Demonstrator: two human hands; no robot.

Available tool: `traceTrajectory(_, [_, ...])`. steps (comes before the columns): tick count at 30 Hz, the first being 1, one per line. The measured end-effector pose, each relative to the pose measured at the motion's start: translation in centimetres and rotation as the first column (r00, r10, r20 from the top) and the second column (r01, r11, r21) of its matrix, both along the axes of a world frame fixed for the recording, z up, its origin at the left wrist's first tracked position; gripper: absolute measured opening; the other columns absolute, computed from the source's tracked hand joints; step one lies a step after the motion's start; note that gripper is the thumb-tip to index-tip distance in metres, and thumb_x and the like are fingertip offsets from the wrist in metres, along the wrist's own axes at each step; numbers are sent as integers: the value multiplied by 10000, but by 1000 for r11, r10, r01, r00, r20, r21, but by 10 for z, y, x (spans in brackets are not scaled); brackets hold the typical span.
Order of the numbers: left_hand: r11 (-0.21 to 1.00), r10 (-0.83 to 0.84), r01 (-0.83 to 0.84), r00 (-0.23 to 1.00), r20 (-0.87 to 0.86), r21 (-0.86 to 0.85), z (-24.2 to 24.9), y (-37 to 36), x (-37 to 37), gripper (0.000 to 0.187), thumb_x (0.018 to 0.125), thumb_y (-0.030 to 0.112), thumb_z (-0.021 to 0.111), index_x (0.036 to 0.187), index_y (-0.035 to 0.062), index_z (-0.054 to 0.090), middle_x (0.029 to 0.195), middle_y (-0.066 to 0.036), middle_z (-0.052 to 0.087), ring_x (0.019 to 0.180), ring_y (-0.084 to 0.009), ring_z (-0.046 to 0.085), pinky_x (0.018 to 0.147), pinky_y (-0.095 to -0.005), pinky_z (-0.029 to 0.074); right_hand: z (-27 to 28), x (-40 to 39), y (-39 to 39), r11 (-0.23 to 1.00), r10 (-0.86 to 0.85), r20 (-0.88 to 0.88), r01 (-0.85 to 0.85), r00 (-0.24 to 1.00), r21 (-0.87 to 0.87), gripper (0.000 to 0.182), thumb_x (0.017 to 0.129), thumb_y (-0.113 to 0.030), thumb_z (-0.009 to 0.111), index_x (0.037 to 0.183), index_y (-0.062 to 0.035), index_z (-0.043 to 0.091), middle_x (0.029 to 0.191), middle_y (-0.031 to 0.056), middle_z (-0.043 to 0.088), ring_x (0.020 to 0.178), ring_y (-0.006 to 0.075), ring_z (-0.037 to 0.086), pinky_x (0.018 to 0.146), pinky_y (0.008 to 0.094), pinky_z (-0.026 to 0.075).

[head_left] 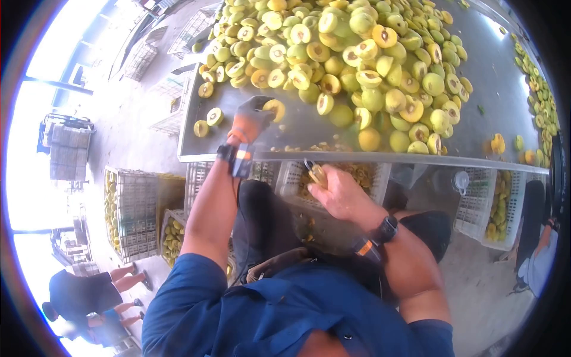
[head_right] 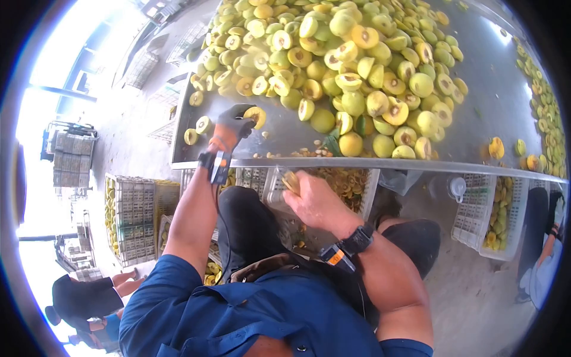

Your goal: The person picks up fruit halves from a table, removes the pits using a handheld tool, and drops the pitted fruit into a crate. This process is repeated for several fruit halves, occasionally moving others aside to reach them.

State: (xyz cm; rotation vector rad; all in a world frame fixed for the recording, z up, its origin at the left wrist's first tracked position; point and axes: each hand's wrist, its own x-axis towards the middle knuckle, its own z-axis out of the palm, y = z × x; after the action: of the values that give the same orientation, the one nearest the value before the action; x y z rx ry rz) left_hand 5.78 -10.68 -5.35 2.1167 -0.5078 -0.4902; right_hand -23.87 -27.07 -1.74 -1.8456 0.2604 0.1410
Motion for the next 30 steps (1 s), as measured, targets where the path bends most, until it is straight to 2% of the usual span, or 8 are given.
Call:
traceTrajectory(9, [973,-123,105,989,-82,-204,82,-37,-154,435,916,1,758,1346,-14,691,1123,-76,768,915,-99,691,787,-247,572,3,0,-15,978,-197,195,207,961,-30,325,952,-181,652,1093,106,591,933,381,682,960,569,654,834,595,520])
traceTrajectory(14, [976,-172,182,981,87,-121,61,-39,-164,408,892,-48,733,1299,-37,701,1173,-112,767,1056,-157,726,925,-302,596,-8,-12,-20,988,-8,232,44,973,-151,270,1002,-163,649,1149,63,641,1026,283,723,965,434,698,871,486,527])
traceTrajectory(19, [960,-232,245,967,104,-133,61,-39,-174,386,909,-65,664,1293,-50,700,1164,-123,764,1060,-166,724,943,-303,589,-20,-15,-12,977,-4,233,-46,972,210,239,1027,-157,630,1153,40,677,990,172,746,912,262,684,863,431,534])
traceTrajectory(22, [896,-237,77,915,-325,-437,66,-33,-170,403,912,-42,684,1315,-52,686,1170,-134,759,1079,-186,721,964,-330,583,3,-21,-13,932,-46,157,-15,987,363,241,1040,-167,619,1170,23,691,944,117,742,865,202,655,831,398,532])
traceTrajectory(24, [925,-165,199,978,131,-323,45,-35,-176,417,920,-10,700,1334,-54,671,1185,-168,757,1094,-234,727,973,-352,579,9,-21,-13,951,-34,111,-2,993,308,227,1047,-181,610,1136,12,693,885,98,721,766,182,634,736,371,520])
traceTrajectory(26, [982,-152,186,816,558,-6,50,-43,-195,460,933,38,704,1378,-54,636,1203,-236,746,1122,-348,732,991,-403,571,-1,-17,-6,977,-45,223,-3,974,211,207,1053,-191,602,1073,-1,684,806,74,684,652,160,595,619,348,487])
traceTrajectory(27, [986,-132,164,817,561,-7,47,-46,-196,450,934,43,696,1369,-55,639,1205,-240,744,1119,-366,729,985,-413,572,-5,-14,-3,988,-50,318,1,947,151,204,1056,-195,598,1035,-9,677,762,61,661,591,148,571,555,337,466])
traceTrajectory(30, [978,-155,209,769,620,-16,26,-44,-186,397,939,72,669,1315,-55,654,1190,-220,755,1078,-383,731,941,-448,575,23,-27,-14,794,96,-131,3,987,608,198,1059,-204,597,941,-48,630,661,33,574,469,123,487,436,320,373])
